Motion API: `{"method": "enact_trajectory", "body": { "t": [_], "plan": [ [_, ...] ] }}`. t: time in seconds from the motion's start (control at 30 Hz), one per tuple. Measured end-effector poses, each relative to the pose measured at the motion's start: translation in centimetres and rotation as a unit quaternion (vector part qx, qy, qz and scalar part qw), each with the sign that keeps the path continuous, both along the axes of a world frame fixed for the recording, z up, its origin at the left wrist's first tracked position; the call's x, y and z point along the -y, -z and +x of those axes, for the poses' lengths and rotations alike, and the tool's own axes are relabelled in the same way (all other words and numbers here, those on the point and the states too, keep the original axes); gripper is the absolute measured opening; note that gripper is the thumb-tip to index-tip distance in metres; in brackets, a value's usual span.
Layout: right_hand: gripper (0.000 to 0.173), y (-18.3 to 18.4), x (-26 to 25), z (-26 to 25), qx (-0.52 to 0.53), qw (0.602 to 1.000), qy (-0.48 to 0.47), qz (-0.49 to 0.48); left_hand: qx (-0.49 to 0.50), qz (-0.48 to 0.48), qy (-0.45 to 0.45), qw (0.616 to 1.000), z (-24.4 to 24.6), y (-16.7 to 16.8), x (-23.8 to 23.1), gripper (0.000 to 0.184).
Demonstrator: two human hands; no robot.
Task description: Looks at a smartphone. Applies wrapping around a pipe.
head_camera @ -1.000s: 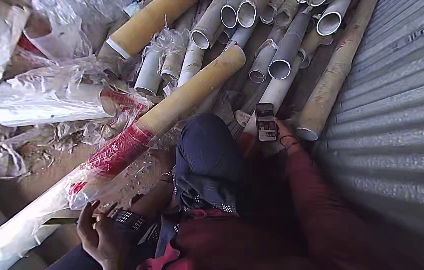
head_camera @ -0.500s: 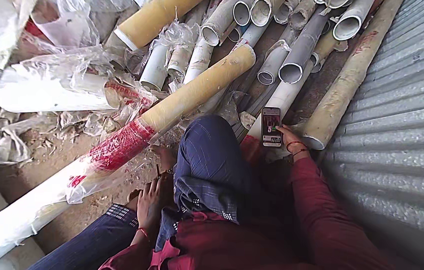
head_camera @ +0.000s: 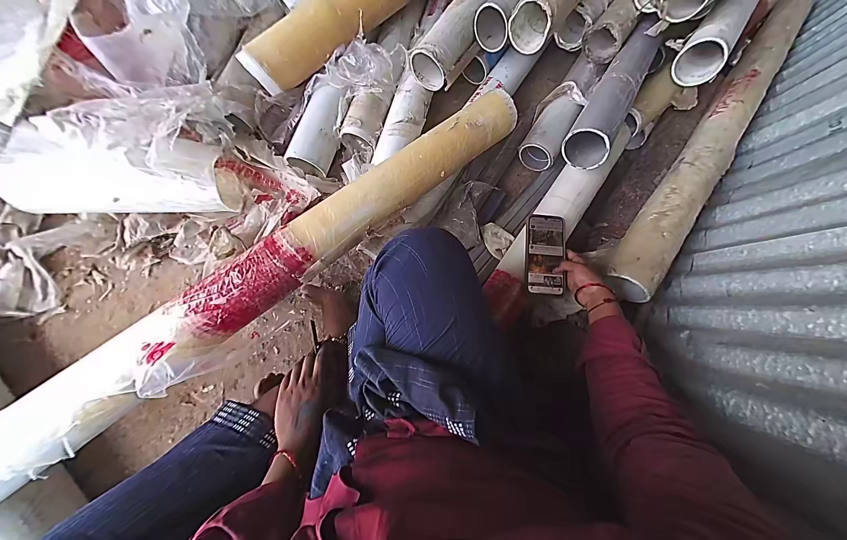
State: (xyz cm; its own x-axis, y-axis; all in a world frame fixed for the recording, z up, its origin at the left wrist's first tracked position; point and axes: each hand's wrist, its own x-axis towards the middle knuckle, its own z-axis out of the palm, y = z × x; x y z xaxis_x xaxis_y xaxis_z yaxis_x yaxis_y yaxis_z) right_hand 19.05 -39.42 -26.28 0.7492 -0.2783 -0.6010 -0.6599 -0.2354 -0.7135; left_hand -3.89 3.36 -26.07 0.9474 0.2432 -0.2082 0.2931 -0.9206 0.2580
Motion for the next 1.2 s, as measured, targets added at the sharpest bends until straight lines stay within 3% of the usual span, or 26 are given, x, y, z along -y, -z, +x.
{"method": "enact_trajectory", "body": {
  "t": [0.13, 0.23, 0.33, 0.57, 0.77, 0.93, 1.07, 1.2],
  "plan": [
    [0.078, -0.1, 0.3, -0.2, -0.006, 1.0, -0.004, 0.02, -0.012, -0.01, -0.003, 1.0, 0.0, -0.3, 0.0, 0.039],
    [0.056, 0.0, -0.1, -0.1, 0.005, 0.998, 0.041, 0.053, -0.006, -0.012, -0.001, 1.0, 0.0, -0.4, 0.0, 0.04],
    [0.04, 0.3, -0.4, 0.1, 0.015, 0.999, 0.047, 0.013, -0.006, -0.009, -0.002, 1.0, 0.0, -0.6, 0.1, 0.039],
    [0.04, 0.1, -0.9, 0.1, 0.021, 0.999, 0.044, 0.01, -0.024, -0.007, -0.008, 1.0, 0.0, -0.5, 0.0, 0.038],
    [0.062, -0.2, -0.7, -0.1, 0.006, 1.0, 0.012, -0.011, -0.023, -0.006, -0.011, 1.0, 0.1, -0.5, 0.1, 0.038],
    [0.053, -0.5, -1.0, -0.1, 0.013, 0.999, 0.03, 0.02, 0.003, 0.027, 0.021, 0.999, -0.8, 2.2, -1.3, 0.04],
    [0.05, -0.4, -0.8, -0.3, 0.016, 0.999, 0.036, 0.038, -0.061, -0.052, -0.041, 0.996, 2.8, 0.6, 0.0, 0.046],
    [0.041, -0.1, -1.0, -0.2, 0.025, 0.998, 0.048, 0.01, -0.062, -0.057, -0.04, 0.996, 2.7, 0.4, -0.1, 0.047]
  ]
}}
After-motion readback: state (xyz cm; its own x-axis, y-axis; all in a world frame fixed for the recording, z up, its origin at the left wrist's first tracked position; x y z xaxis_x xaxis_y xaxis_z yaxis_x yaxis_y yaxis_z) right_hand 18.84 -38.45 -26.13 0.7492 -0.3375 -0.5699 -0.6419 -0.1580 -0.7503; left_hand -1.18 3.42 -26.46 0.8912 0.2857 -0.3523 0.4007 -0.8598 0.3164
